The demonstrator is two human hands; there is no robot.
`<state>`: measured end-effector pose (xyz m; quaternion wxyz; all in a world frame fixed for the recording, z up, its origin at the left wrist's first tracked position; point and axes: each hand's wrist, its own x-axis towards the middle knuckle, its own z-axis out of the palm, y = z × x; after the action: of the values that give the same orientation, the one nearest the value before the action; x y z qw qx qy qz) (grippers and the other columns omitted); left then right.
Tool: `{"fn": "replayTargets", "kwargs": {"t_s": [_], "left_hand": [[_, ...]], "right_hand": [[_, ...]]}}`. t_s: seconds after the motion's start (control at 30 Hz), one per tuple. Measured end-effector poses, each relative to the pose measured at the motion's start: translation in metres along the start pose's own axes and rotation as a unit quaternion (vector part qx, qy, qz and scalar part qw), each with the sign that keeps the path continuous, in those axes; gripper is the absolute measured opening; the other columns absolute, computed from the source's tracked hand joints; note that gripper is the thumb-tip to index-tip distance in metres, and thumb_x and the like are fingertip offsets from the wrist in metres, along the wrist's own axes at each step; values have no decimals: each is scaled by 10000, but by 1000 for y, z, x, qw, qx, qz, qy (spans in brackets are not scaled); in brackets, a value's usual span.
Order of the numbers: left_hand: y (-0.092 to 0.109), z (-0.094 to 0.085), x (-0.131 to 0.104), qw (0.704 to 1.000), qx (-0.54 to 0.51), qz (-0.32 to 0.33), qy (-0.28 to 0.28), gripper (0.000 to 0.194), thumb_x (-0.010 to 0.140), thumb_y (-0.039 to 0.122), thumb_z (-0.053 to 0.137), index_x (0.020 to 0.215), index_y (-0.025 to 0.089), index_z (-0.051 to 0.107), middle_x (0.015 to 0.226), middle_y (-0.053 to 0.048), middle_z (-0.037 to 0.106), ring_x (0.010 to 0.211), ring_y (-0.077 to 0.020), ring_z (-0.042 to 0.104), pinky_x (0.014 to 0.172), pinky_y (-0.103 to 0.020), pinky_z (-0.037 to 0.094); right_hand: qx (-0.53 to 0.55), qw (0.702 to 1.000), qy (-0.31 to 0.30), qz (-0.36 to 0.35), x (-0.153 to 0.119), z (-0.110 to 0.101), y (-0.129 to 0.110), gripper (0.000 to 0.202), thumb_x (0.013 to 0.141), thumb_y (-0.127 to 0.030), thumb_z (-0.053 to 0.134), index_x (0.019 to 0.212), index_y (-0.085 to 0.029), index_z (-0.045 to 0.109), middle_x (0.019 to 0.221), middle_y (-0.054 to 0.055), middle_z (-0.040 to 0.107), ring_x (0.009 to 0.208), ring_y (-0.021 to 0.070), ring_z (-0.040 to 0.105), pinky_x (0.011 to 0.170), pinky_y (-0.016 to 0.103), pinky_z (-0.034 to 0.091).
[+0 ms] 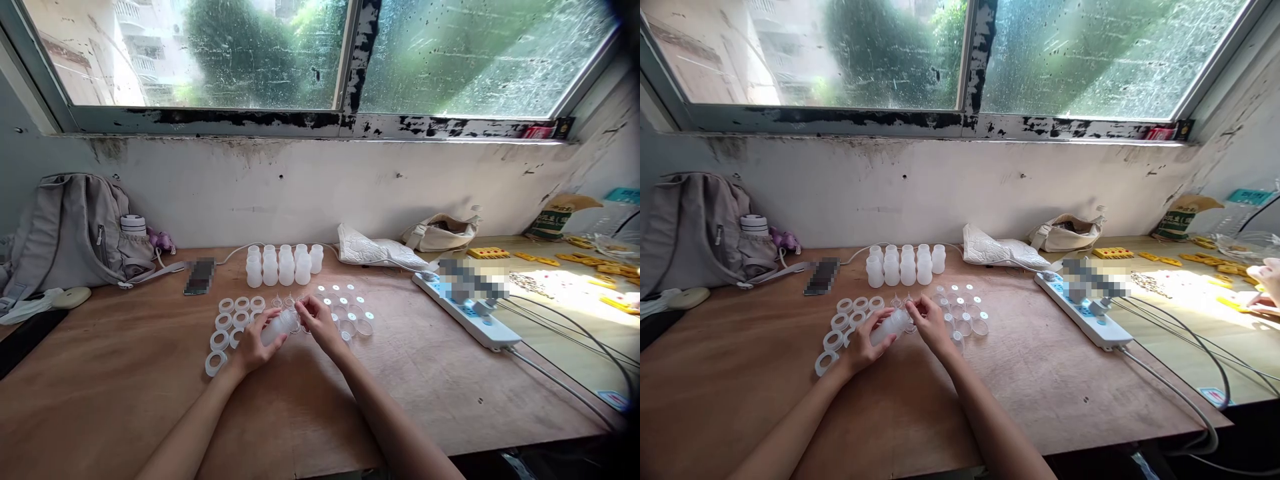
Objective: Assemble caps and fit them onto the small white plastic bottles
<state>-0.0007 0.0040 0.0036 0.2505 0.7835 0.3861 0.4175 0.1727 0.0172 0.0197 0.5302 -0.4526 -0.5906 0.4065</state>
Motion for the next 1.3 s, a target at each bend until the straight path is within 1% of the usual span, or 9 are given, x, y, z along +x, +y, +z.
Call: {"fn": "replayTargets", "kwargs": {"t_s": [0.4, 0.5, 0.6, 0.77, 0.83, 0.9, 1.07, 1.23, 1.3], "left_hand": [[-1, 0, 3, 999, 44, -7, -2, 473, 671, 366, 631, 1085, 188, 486, 1027, -85, 594, 919, -226, 566, 785, -354, 453], [5, 0, 0, 998, 47, 24, 31, 448, 684, 352, 621, 1073, 179, 481, 1024, -90, 581, 929, -223, 555, 791, -353, 446], [10, 1, -2, 998, 38, 29, 39, 457, 688, 339, 620, 1090, 181, 467, 1029, -85, 578, 924, -214, 556, 784, -336, 447], [19, 5, -3, 997, -4, -30, 73, 445, 682, 349, 623, 1076, 187, 493, 1008, -76, 589, 903, -216, 556, 779, -331, 433], [24, 6, -3, 992, -93, -83, 36, 461, 661, 358, 640, 1061, 173, 505, 956, -71, 599, 838, -207, 564, 725, -312, 439], [29, 6, -4, 957, -241, -155, -43, 434, 669, 382, 620, 1021, 149, 519, 859, -66, 606, 734, -185, 569, 639, -287, 438], [33, 10, -11, 775, -528, -259, -229, 407, 619, 393, 592, 909, 115, 526, 650, -32, 559, 552, -142, 535, 517, -254, 396], [35, 14, -6, 901, -334, -261, -89, 291, 547, 234, 667, 787, 126, 543, 672, -12, 554, 595, -119, 496, 533, -226, 359], [38, 11, -5, 902, -319, -273, -100, 265, 554, 237, 652, 771, 135, 539, 651, -5, 550, 584, -119, 488, 524, -229, 354]], "right_hand": [[95, 995, -13, -2, -1, 1, -6, 212, 723, -368, 602, 684, -170, 535, 619, -16, 553, 524, 90, 501, 473, 202, 393], [132, 986, -97, -9, -5, 0, -16, 297, 714, -342, 617, 973, -209, 563, 953, 38, 600, 804, 148, 558, 649, 245, 446], [127, 979, -160, 13, -8, 1, -19, 357, 721, -357, 607, 1039, -204, 557, 980, 55, 606, 873, 187, 557, 723, 297, 445], [27, 998, -63, -8, -10, 4, -18, 254, 722, -385, 601, 889, -194, 600, 870, 45, 617, 809, 189, 555, 727, 309, 432], [55, 994, -90, -2, -12, 4, -22, 285, 726, -391, 592, 942, -206, 587, 892, 40, 612, 819, 189, 555, 719, 301, 432], [106, 983, -146, 18, -14, 3, -26, 368, 711, -396, 600, 1032, -219, 561, 904, 34, 614, 826, 190, 557, 706, 295, 434], [211, 948, -221, 89, -20, 10, -29, 384, 624, -399, 649, 933, -181, 581, 952, 71, 628, 799, 204, 575, 660, 299, 438], [221, 964, -113, 92, -23, 21, -26, 250, 637, -313, 651, 821, -198, 528, 895, 53, 647, 922, 229, 566, 740, 315, 422], [218, 965, -115, 95, -22, 21, -26, 247, 643, -332, 642, 815, -198, 526, 903, 50, 645, 892, 221, 576, 708, 301, 431]]}}
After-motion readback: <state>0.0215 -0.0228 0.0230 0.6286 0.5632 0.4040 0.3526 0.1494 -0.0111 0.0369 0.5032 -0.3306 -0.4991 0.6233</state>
